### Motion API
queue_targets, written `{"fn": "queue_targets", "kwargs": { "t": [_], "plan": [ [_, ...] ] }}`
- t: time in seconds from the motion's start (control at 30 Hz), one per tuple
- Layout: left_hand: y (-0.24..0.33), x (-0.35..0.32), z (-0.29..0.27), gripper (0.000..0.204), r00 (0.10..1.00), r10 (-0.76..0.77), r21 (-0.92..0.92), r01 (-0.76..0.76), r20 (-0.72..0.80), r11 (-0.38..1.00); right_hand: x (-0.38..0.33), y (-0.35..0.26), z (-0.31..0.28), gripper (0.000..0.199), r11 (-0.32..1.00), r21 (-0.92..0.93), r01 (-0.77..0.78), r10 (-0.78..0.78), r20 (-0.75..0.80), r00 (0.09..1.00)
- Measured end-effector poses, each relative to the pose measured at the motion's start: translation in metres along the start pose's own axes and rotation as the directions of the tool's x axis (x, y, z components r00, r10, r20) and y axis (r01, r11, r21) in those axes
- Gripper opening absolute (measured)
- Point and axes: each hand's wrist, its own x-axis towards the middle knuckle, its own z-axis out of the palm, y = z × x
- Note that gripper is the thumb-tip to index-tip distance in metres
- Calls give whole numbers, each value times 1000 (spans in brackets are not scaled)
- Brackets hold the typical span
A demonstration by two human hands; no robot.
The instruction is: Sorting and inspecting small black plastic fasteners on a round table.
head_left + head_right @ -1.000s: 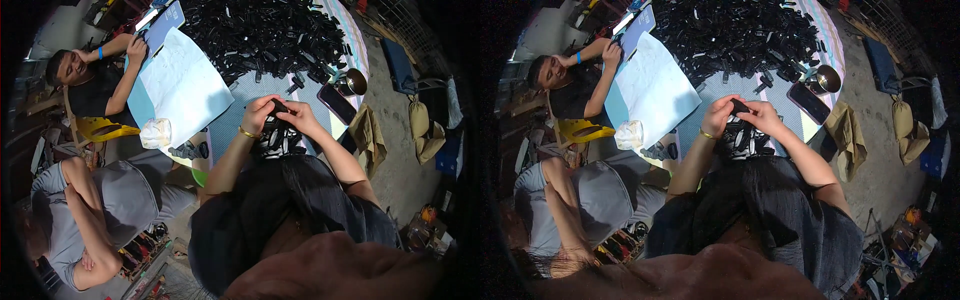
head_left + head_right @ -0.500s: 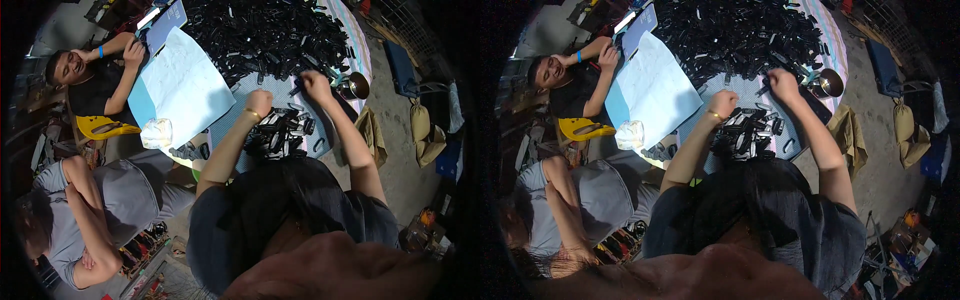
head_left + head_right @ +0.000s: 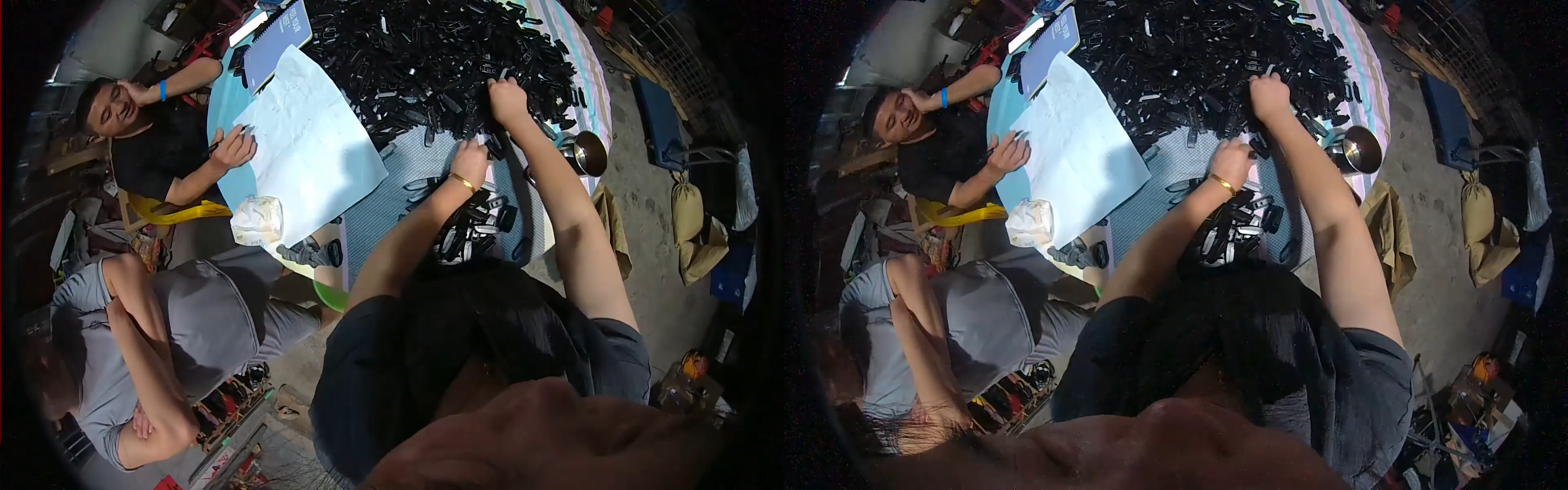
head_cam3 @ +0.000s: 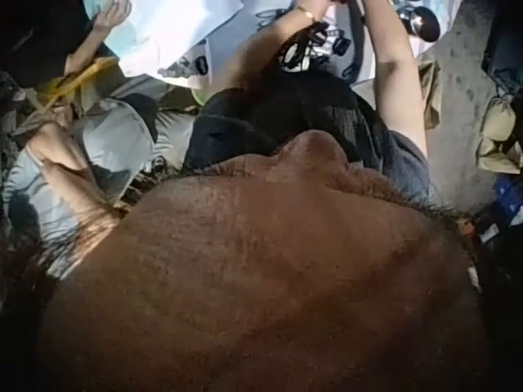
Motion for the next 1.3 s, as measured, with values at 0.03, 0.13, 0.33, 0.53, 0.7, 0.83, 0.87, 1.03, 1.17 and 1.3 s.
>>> {"fn": "queue_targets", "kwargs": {
  "t": [0.03,0.13,0.33,0.53,0.7,0.83,0.87,1.03,1.17,1.3],
  "plan": [
    [-2,-4,-12,25,997,-74,-205,68,-23,976,0,0,-5,22,1000,3,-9,9,10,1000],
    [-14,-15,-22,27,980,-165,-481,92,-111,872,-14,2,-22,31,962,266,-56,99,-151,984],
    [-3,-38,-62,29,917,-272,-955,262,291,-139,-83,-5,-42,26,-277,851,-446,-91,439,894],
    [0,-58,-78,30,942,-299,-988,148,151,-34,-144,-47,-65,20,-423,769,-479,-41,512,858],
    [2,-68,-82,32,959,-267,-984,136,100,118,-163,-51,-70,17,-350,805,-479,-43,497,867],
    [6,-75,-82,35,951,-255,-983,183,175,8,-172,-60,-72,18,-27,965,-262,90,263,961],
    [10,-76,-82,35,952,-252,-983,182,175,8,-174,-62,-71,20,127,985,-116,138,99,986],
    [16,-83,-81,30,907,-351,-968,186,234,-167,-185,-76,-75,19,399,913,-81,181,8,983],
    [7,-89,-84,27,941,-259,-969,181,220,-166,-188,-65,-74,18,-100,902,-420,-138,405,904],
    [2,-92,-88,24,961,-115,-960,235,253,-150,-191,-68,-69,16,189,959,-212,-134,239,962]
  ]
}}
